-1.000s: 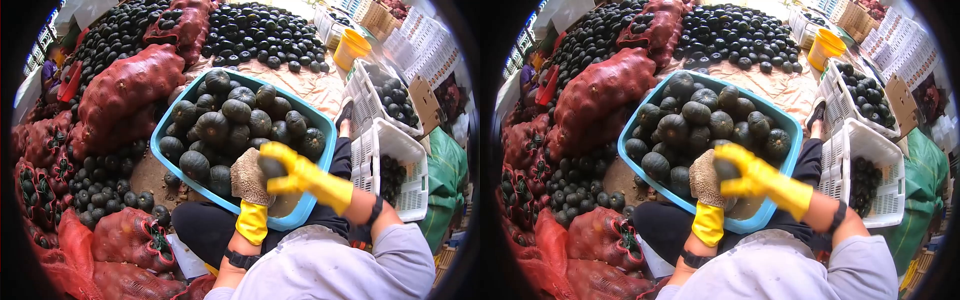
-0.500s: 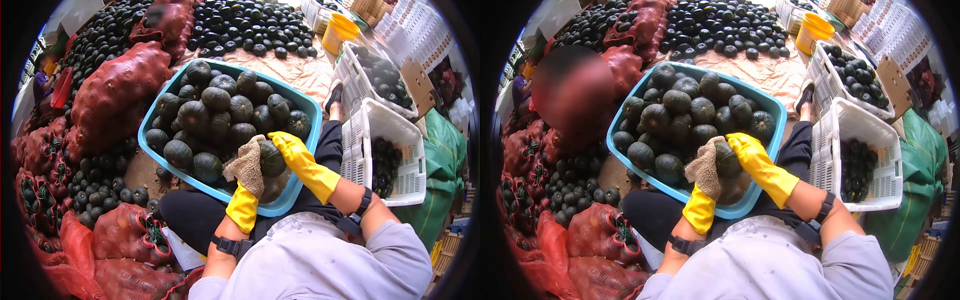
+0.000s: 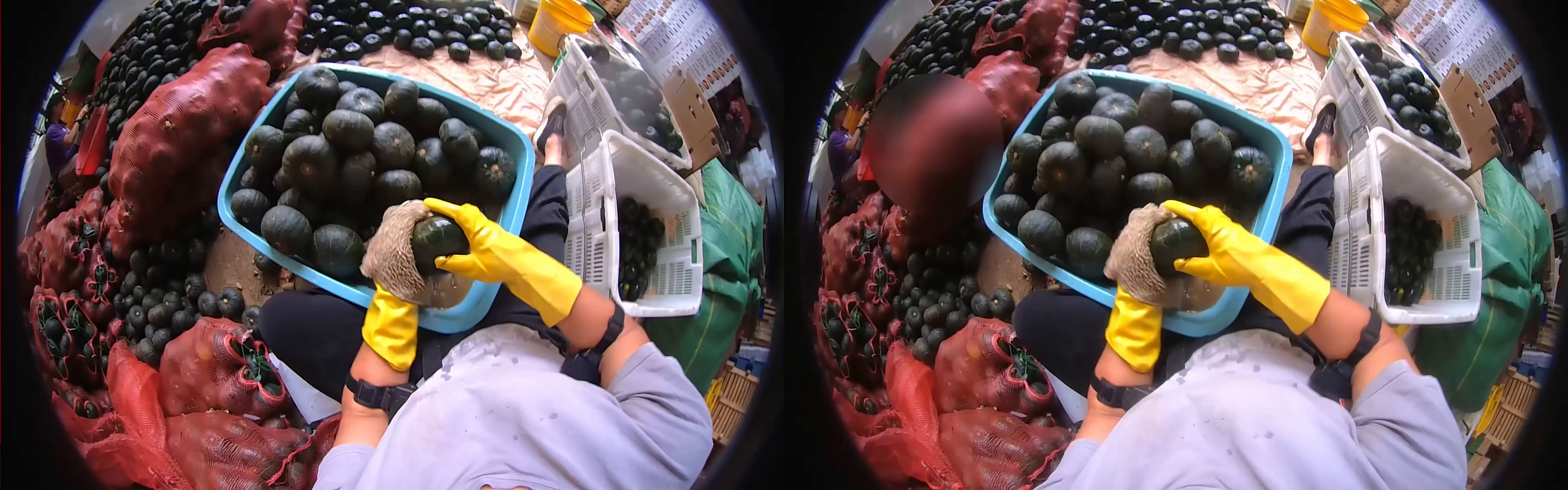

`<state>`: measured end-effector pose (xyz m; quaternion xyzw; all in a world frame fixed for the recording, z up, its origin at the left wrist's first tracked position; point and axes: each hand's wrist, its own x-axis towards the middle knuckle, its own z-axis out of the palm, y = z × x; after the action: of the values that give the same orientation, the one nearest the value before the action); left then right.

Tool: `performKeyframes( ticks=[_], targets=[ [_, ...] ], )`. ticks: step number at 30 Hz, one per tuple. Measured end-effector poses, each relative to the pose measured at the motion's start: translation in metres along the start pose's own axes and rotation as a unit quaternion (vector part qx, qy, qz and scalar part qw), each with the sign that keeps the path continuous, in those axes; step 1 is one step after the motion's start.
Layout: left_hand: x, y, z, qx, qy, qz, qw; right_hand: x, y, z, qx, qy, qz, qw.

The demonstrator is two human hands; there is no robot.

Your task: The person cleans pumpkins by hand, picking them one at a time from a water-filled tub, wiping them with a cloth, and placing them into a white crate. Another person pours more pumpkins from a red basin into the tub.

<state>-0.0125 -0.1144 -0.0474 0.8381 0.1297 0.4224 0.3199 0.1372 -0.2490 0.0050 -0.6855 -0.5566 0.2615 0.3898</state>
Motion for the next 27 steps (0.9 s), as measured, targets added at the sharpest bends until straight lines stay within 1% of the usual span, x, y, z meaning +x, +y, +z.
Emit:
performKeyframes(
  ticks=[2, 3, 4, 5, 6, 7, 8, 9, 10, 11, 12, 14, 15, 16, 17, 18, 20, 21, 22, 23, 24, 26, 27],
  targets=[
    [0.019, 0.039, -0.011, -0.053, 0.010, -0.192, 0.980, 0.002, 0.004, -0.001, 0.143, -0.044, 0.081, 0.985],
    [-0.008, -0.001, 0.016, -0.257, 0.068, -0.298, 0.917, 0.007, -0.001, -0.005, 0.253, -0.062, 0.159, 0.952],
    [-0.015, -0.009, 0.024, -0.237, 0.091, -0.295, 0.921, 0.009, 0.010, 0.009, 0.387, -0.004, 0.152, 0.909],
    [-0.022, -0.017, 0.033, -0.217, 0.114, -0.293, 0.924, 0.008, 0.007, 0.028, 0.483, 0.071, 0.213, 0.846],
    [-0.010, 0.010, 0.025, 0.028, 0.097, -0.181, 0.978, 0.007, 0.003, 0.045, 0.567, 0.145, 0.269, 0.765],
    [-0.005, 0.021, 0.017, 0.012, 0.064, -0.199, 0.978, 0.008, 0.010, 0.057, 0.527, 0.201, 0.297, 0.770],
    [0.001, 0.031, 0.009, -0.003, 0.030, -0.218, 0.975, 0.006, 0.017, 0.047, 0.369, 0.168, 0.222, 0.887],
    [0.004, 0.031, 0.005, 0.035, -0.023, -0.196, 0.980, 0.002, 0.029, 0.029, 0.195, 0.126, 0.139, 0.963],
    [0.007, 0.026, 0.002, 0.072, -0.077, -0.175, 0.979, 0.006, 0.025, 0.017, 0.012, 0.077, 0.049, 0.996],
    [0.002, 0.017, 0.001, 0.047, -0.040, -0.118, 0.991, 0.001, 0.015, 0.009, 0.049, 0.019, 0.030, 0.998],
    [-0.002, 0.011, -0.002, 0.045, -0.041, -0.118, 0.991, 0.001, -0.003, -0.004, -0.052, -0.051, 0.027, 0.997],
    [0.000, 0.008, -0.015, -0.050, -0.033, -0.094, 0.994, -0.006, -0.006, -0.007, 0.079, -0.066, 0.076, 0.992],
    [-0.011, -0.006, -0.001, 0.001, -0.007, -0.086, 0.996, -0.006, 0.003, 0.002, 0.251, -0.049, 0.078, 0.963],
    [-0.032, -0.033, 0.024, 0.053, 0.019, -0.077, 0.995, -0.006, 0.025, 0.022, 0.417, -0.030, 0.078, 0.905],
    [-0.030, -0.032, 0.030, 0.053, 0.031, -0.096, 0.993, -0.008, 0.052, 0.052, 0.438, 0.037, 0.049, 0.897],
    [-0.027, -0.031, 0.036, 0.053, 0.044, -0.114, 0.991, -0.011, 0.046, 0.063, 0.439, 0.116, 0.088, 0.887],
    [0.001, 0.023, 0.014, -0.055, 0.026, -0.215, 0.975, -0.003, 0.041, 0.050, 0.351, 0.118, 0.047, 0.928],
    [0.004, 0.024, 0.006, 0.027, -0.059, -0.193, 0.979, 0.002, 0.024, 0.028, 0.214, 0.063, 0.061, 0.973],
    [0.002, 0.020, 0.000, 0.013, -0.055, -0.166, 0.984, 0.007, 0.002, 0.003, 0.072, 0.005, 0.072, 0.995],
    [-0.001, 0.015, -0.005, -0.001, -0.050, -0.140, 0.989, 0.002, -0.014, -0.003, -0.049, -0.044, 0.113, 0.991],
    [-0.005, 0.013, -0.008, -0.017, -0.047, -0.115, 0.992, 0.000, -0.012, -0.002, 0.043, -0.042, 0.120, 0.991],
    [-0.015, 0.011, -0.002, -0.111, -0.027, -0.178, 0.977, 0.003, -0.008, 0.000, 0.221, -0.040, 0.125, 0.967],
    [-0.024, 0.002, 0.013, -0.098, -0.004, -0.175, 0.980, 0.001, 0.013, 0.023, 0.377, 0.023, 0.138, 0.915]
  ],
)
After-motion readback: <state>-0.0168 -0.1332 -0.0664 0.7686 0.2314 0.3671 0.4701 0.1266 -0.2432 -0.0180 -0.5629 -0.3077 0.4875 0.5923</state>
